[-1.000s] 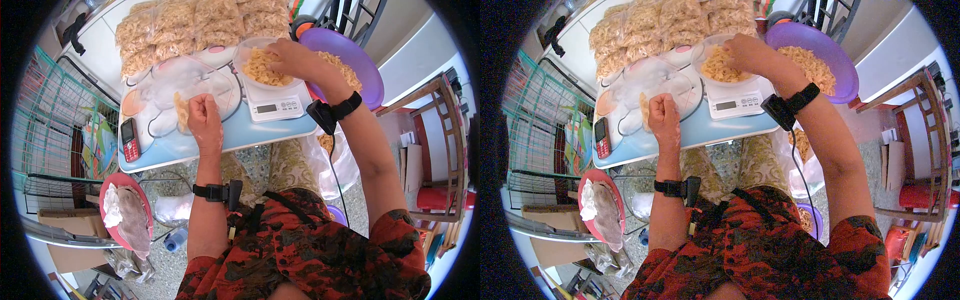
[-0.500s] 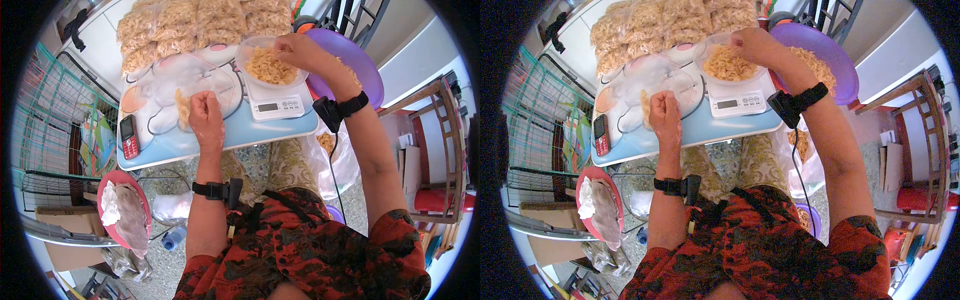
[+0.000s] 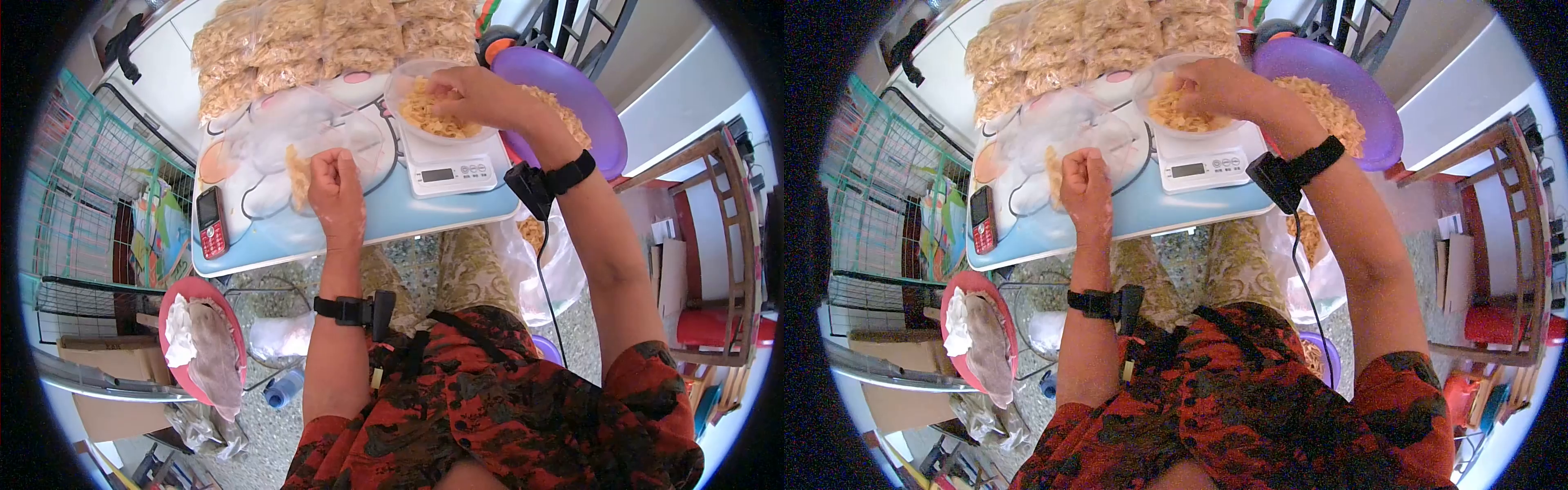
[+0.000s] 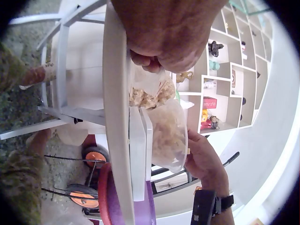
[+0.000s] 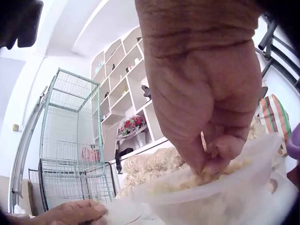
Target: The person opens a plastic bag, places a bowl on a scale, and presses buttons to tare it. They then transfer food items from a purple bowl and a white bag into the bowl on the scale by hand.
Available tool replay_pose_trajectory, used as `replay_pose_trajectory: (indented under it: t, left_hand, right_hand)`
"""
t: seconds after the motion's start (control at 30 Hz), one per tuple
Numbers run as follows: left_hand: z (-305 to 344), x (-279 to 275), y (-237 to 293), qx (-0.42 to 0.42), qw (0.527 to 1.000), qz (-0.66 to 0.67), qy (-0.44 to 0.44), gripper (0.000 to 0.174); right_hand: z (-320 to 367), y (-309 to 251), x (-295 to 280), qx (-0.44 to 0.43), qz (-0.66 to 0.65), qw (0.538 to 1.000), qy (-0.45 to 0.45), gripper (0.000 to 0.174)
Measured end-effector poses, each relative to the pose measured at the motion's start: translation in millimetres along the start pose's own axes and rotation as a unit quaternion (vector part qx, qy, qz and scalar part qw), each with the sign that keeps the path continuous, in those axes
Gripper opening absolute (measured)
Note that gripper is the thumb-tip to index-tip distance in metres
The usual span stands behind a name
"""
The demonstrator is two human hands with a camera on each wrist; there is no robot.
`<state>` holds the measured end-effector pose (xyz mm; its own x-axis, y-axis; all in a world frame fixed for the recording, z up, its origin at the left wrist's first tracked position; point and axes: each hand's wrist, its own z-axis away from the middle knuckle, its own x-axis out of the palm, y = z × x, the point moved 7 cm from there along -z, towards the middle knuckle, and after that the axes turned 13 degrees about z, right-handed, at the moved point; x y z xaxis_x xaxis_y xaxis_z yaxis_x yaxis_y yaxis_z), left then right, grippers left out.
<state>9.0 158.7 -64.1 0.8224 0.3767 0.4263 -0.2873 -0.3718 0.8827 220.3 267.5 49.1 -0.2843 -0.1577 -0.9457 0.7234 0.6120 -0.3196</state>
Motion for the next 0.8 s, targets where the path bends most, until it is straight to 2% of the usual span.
replay_pose_trajectory:
  t: [0.1, 0.3, 0.43, 0.6, 0.7, 0.8]
  left_hand:
    - [2, 2, 3, -0.019, 1.000, 0.007, -0.001, 0.013]
    - [1, 2, 2, -0.013, 1.000, 0.020, -0.002, 0.012]
    - [-1, 1, -1, 0.018, 1.000, 0.013, -0.013, 0.014]
    - [-1, 0, -3, 0.003, 1.000, 0.017, -0.009, 0.015]
    - [-2, -1, -4, 0.003, 1.000, 0.011, -0.009, 0.014]
    - [-2, -1, -4, 0.001, 1.000, 0.007, -0.009, 0.015]
  right_hand:
    - [-2, -13, 1, -0.082, 0.129, 0.988, 0.026, 0.026]
    - [-11, -11, 7, -0.054, 0.188, 0.981, 0.021, 0.024]
    - [-3, -9, -5, -0.034, 0.141, 0.988, 0.056, 0.021]
    - [15, 4, -26, -0.005, 0.060, 0.992, 0.108, 0.018]
    - [16, 17, -25, 0.034, -0.053, 0.995, 0.071, 0.017]
    - [17, 22, -28, 0.035, -0.113, 0.990, 0.077, 0.023]
